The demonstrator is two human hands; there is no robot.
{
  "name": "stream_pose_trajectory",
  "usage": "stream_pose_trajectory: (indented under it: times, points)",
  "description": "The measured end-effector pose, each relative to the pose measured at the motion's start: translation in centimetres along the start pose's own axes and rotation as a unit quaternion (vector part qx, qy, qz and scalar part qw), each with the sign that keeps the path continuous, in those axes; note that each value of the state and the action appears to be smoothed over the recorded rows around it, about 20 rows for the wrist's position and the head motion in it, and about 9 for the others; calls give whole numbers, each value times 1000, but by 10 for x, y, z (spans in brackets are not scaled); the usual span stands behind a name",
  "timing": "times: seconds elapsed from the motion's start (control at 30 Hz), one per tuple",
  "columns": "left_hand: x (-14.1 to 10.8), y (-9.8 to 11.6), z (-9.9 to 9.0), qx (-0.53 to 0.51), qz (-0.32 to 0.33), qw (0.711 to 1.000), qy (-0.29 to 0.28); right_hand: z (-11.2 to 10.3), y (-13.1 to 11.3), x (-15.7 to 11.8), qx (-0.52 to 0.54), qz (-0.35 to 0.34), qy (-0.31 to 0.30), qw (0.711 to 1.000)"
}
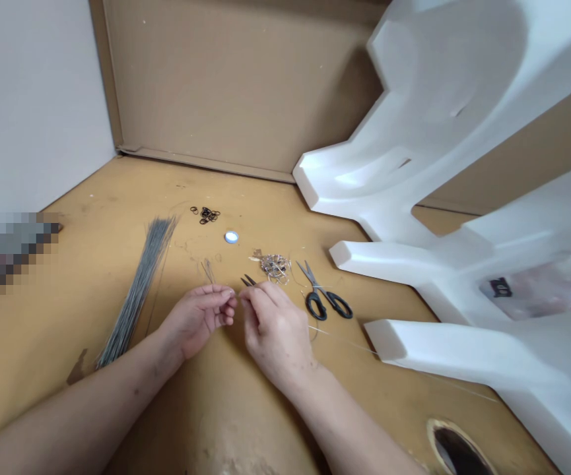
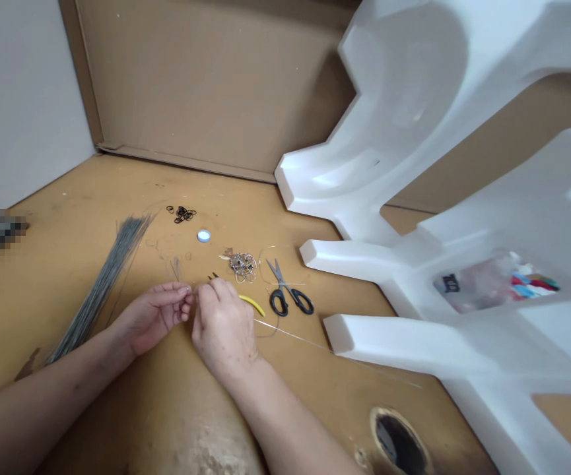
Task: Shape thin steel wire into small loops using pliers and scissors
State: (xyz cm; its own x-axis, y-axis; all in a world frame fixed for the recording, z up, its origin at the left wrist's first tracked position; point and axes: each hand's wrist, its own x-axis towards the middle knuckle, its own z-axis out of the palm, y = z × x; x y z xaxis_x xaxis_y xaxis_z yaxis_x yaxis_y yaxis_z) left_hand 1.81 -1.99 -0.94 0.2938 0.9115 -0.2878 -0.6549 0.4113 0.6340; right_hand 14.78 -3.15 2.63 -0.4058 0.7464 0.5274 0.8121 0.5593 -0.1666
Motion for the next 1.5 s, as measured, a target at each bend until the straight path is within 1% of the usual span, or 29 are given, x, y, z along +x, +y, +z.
stream_pose_trajectory:
  times: [0.33,0.67,1.2,1.5]
  points:
    - [-1,1,1,3,-11,1000,-4,-1,1,0,6,0,-1,1000]
    - [-1,0,-1,10,6,1000,-10,0,0,1,4,-1,-10,1000]
    - [-1,1,1,4,3,1000,-2,1,1,1,-4,-1,-7,1000]
    - [-2,0,2,10,9,1000,-4,2,2,0,14,-7,9,1000]
